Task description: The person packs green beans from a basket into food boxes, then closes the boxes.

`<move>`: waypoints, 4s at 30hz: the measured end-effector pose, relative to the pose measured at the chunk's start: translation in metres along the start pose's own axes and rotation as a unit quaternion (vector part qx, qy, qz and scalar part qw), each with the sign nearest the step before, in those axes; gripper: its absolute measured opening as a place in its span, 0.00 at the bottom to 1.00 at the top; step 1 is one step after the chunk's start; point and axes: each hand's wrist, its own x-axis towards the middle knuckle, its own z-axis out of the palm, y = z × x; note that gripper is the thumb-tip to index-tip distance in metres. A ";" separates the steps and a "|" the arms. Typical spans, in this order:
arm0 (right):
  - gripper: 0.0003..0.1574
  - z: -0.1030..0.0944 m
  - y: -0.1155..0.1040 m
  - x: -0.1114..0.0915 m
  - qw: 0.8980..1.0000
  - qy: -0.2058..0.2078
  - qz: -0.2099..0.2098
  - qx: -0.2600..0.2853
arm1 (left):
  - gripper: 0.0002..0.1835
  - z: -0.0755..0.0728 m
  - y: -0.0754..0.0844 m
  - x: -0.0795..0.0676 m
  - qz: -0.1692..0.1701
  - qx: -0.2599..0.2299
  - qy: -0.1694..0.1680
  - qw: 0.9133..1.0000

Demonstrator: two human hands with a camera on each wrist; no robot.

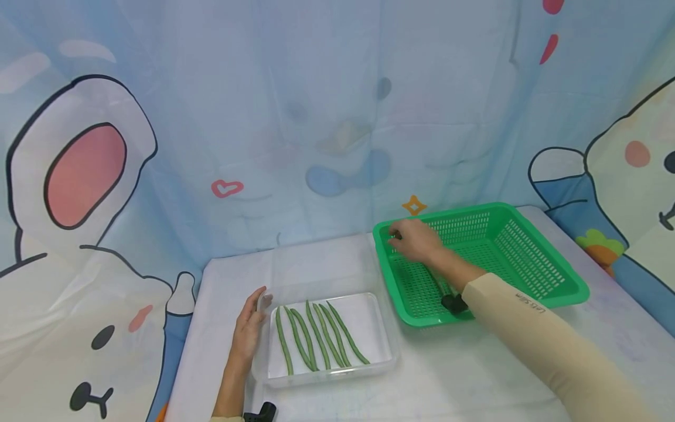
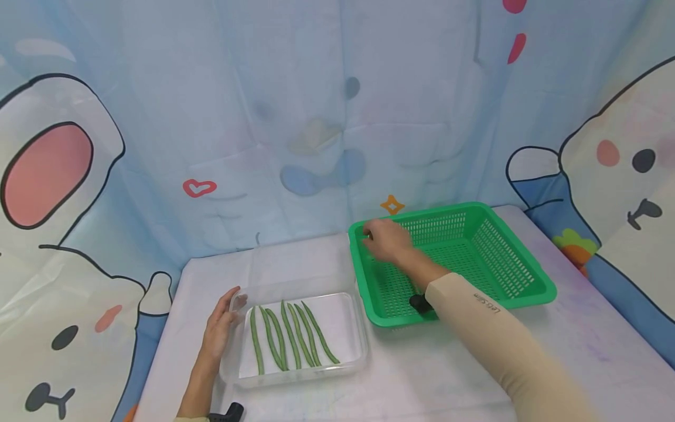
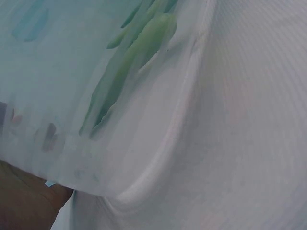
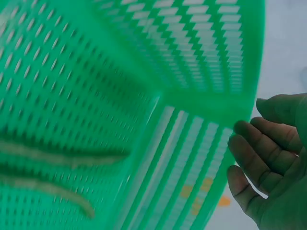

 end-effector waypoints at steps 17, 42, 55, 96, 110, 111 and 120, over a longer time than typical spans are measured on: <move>0.14 0.002 0.063 -0.010 0.979 -0.166 0.091 -0.077 | 0.30 0.000 -0.001 -0.002 0.007 0.001 -0.004 1.000; 0.04 0.018 0.073 -0.006 0.969 -0.192 0.138 -0.068 | 0.28 0.000 0.000 0.000 -0.006 0.010 -0.006 1.000; 0.09 0.013 0.066 -0.004 0.981 -0.148 0.119 -0.030 | 0.29 0.000 0.002 0.000 -0.009 0.016 -0.005 1.000; 0.24 -0.024 -0.055 0.011 0.990 0.041 -0.047 0.124 | 0.29 -0.001 0.001 0.000 0.007 0.003 -0.003 1.000; 0.19 -0.013 -0.093 0.001 0.983 0.001 -0.095 0.159 | 0.29 -0.002 0.000 0.000 0.008 0.001 -0.005 1.000; 0.19 -0.012 -0.095 0.000 0.982 -0.005 -0.095 0.164 | 0.29 -0.002 0.000 0.000 0.010 -0.002 -0.006 1.000; 0.17 0.000 -0.101 -0.005 0.977 -0.052 -0.095 0.182 | 0.29 -0.001 0.001 -0.001 0.011 -0.001 -0.005 1.000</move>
